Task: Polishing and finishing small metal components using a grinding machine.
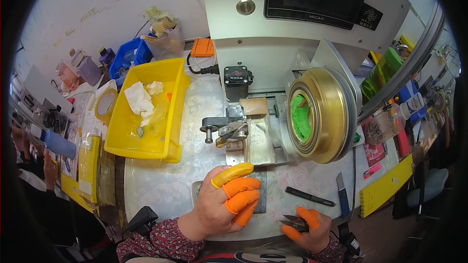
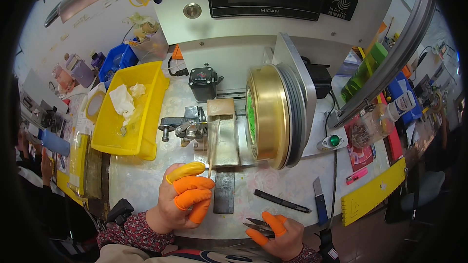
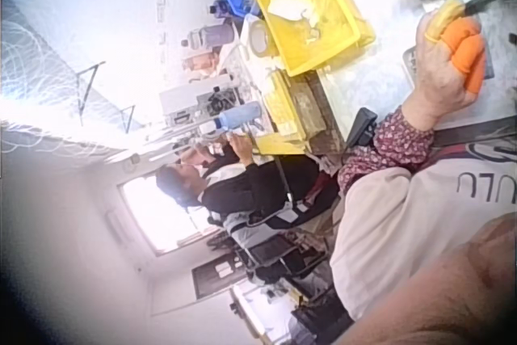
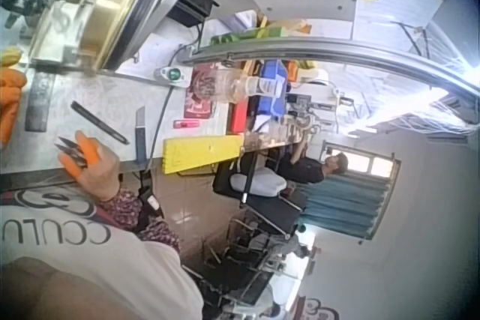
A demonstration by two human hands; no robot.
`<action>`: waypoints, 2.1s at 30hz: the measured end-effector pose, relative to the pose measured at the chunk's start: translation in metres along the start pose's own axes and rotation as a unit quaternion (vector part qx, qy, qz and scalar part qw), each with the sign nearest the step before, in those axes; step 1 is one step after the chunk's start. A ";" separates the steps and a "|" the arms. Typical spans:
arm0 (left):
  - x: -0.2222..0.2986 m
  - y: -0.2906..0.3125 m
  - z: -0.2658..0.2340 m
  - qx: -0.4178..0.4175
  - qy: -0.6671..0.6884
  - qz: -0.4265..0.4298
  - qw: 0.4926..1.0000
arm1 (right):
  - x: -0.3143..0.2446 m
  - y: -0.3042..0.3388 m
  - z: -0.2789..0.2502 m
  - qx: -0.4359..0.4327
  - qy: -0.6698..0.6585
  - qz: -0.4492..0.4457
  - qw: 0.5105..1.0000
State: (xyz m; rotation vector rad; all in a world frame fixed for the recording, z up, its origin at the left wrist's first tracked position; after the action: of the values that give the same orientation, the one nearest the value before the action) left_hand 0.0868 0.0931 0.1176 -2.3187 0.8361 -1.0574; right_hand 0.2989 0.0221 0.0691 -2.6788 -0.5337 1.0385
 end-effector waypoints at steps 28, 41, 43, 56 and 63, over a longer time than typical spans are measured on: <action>0.001 -0.002 0.004 0.000 -0.003 0.003 1.000 | 0.005 0.001 -0.004 -0.004 0.000 -0.007 1.000; 0.001 0.000 0.003 -0.014 -0.011 -0.010 1.000 | 0.007 0.002 -0.002 0.007 -0.017 0.008 1.000; 0.001 -0.002 0.003 -0.003 -0.025 0.000 1.000 | 0.008 0.003 -0.001 0.006 -0.017 0.010 1.000; 0.008 -0.004 -0.001 -0.022 -0.021 -0.010 0.999 | 0.008 0.000 -0.005 0.010 -0.026 0.003 1.000; 0.012 -0.025 -0.047 0.170 0.198 -0.076 0.962 | 0.006 -0.001 -0.003 0.014 -0.018 -0.023 0.999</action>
State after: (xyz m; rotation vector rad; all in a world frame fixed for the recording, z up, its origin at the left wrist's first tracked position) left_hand 0.0643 0.0950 0.1675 -1.9331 0.5588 -1.6272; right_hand 0.3048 0.0253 0.0681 -2.6149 -0.5805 1.0763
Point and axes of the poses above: each hand's wrist, its own y-axis away from the middle knuckle, its own z-axis out of the palm, x = y × z, the point moved 2 cm from there along -y, towards the middle knuckle, and after that the axes turned 4 degrees about -z, right-handed, at the moved point
